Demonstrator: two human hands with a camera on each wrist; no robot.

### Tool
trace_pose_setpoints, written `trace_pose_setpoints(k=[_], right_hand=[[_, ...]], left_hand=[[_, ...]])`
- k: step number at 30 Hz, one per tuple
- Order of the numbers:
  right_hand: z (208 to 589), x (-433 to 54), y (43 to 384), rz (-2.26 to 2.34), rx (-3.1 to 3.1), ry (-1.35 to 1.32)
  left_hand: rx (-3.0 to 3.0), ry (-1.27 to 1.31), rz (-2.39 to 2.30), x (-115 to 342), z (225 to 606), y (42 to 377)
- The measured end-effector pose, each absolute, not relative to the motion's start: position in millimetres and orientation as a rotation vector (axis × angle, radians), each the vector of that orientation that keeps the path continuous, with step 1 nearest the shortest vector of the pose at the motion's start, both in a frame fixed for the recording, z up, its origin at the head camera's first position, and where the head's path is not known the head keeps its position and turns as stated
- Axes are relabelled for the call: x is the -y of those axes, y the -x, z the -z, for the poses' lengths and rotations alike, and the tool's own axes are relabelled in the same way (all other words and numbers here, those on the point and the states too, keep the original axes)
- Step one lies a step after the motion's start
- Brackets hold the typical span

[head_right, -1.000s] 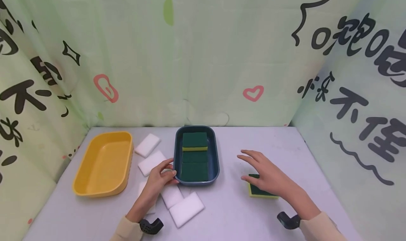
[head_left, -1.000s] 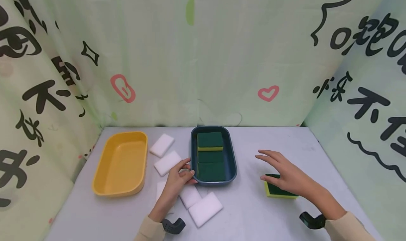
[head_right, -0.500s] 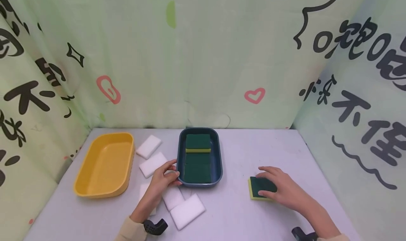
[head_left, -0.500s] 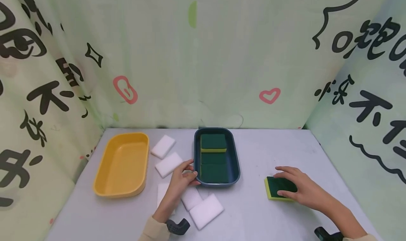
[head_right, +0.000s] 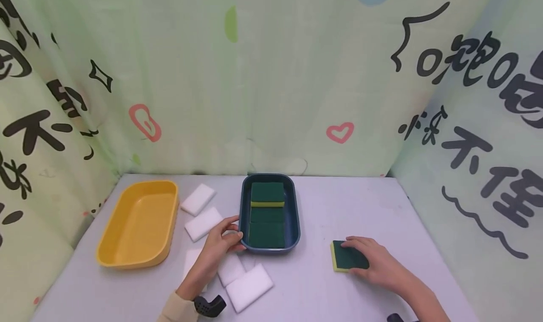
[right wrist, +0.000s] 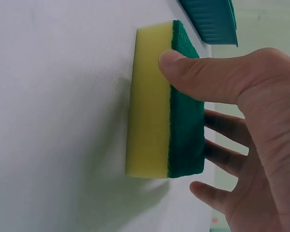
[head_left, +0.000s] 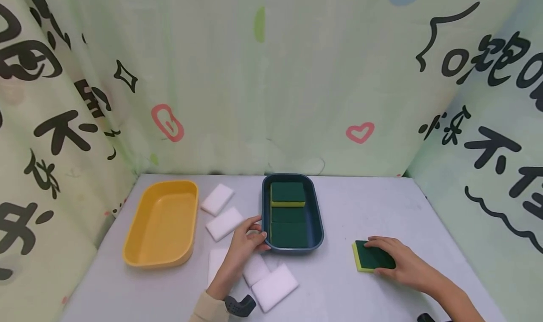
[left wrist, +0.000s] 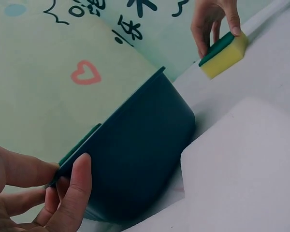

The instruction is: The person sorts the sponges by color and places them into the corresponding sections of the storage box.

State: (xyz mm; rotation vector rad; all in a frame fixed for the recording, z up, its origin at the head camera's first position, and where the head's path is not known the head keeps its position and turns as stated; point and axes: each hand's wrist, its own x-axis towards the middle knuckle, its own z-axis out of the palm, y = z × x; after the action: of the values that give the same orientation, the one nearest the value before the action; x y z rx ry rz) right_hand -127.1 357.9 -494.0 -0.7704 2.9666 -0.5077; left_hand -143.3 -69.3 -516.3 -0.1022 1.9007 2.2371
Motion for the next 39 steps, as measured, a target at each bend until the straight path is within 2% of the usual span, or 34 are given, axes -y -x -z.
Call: trace_pose_setpoints(k=[12, 27, 39], right_hand=[[493.5, -351.9, 125.4, 0.588, -2.966, 0.721], [484.8, -307.7, 146.3, 0.815, -2.944, 0.617], [473.5, -265.5, 164.8, 0.952, -2.987, 0.778]], left_hand=[[-1.908, 0.11, -2.218, 69.4, 515.5, 141.8], [-1.893, 0.128, -2.229, 69.7, 517.4, 142.6], [-1.898, 0.15, -2.233, 68.8, 516.8, 141.0]])
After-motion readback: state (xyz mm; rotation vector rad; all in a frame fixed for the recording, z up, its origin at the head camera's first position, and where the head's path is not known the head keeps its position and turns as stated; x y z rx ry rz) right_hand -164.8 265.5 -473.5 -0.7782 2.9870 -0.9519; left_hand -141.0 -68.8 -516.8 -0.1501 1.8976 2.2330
